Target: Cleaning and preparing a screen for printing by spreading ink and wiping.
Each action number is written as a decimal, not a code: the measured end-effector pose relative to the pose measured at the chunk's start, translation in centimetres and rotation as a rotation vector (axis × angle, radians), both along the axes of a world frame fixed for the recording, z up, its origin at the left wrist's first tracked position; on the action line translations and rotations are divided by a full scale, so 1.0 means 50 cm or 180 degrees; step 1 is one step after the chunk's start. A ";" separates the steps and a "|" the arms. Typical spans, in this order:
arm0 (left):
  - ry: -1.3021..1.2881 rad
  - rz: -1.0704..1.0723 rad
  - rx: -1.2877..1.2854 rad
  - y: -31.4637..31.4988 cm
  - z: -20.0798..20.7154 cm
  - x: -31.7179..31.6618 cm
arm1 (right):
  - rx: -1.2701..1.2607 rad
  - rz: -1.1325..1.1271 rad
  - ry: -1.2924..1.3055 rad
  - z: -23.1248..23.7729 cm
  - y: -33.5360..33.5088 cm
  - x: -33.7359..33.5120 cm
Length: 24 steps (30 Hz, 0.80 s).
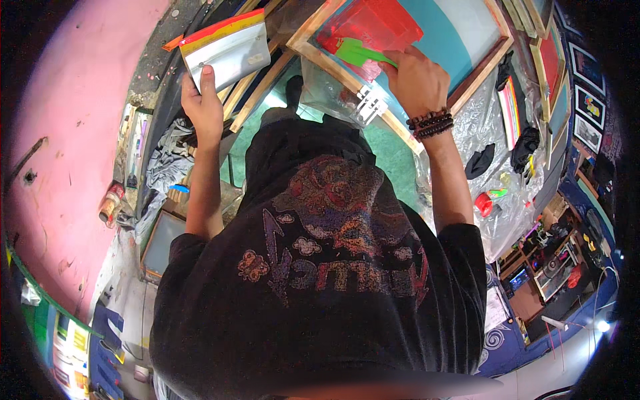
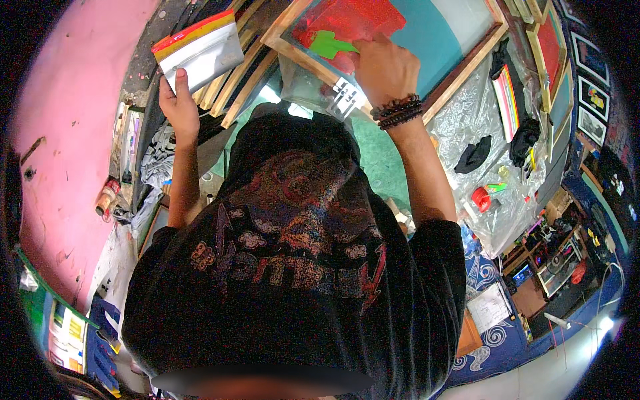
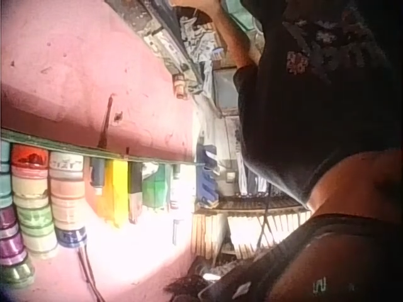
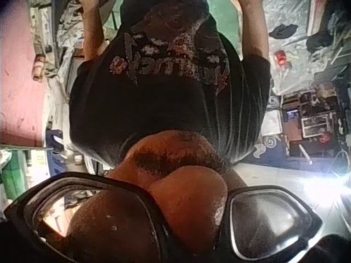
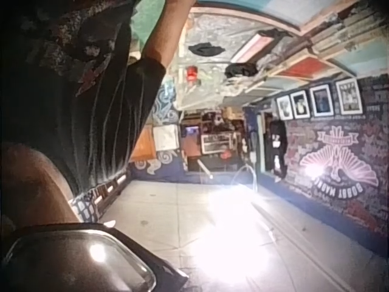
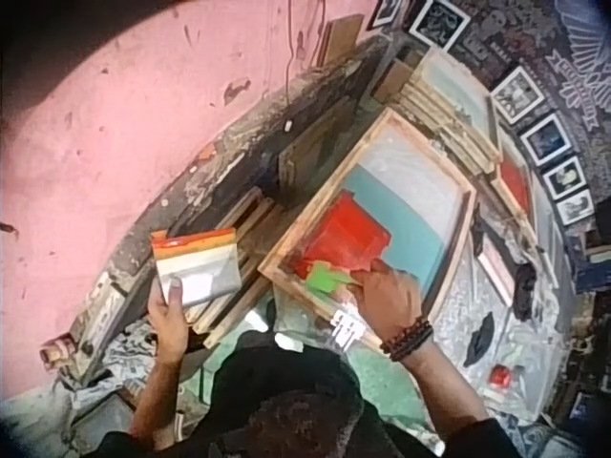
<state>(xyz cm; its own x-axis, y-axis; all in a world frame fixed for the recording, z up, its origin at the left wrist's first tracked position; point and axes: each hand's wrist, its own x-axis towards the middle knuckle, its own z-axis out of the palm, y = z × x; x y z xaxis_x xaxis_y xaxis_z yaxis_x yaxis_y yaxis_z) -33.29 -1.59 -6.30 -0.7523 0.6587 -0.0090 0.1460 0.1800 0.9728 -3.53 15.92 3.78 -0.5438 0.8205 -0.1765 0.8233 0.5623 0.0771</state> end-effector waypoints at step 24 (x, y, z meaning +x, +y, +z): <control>-0.0079 -0.0072 -0.0013 -0.002 0.012 0.018 | 0.0012 -0.0209 0.0746 -0.032 0.155 0.116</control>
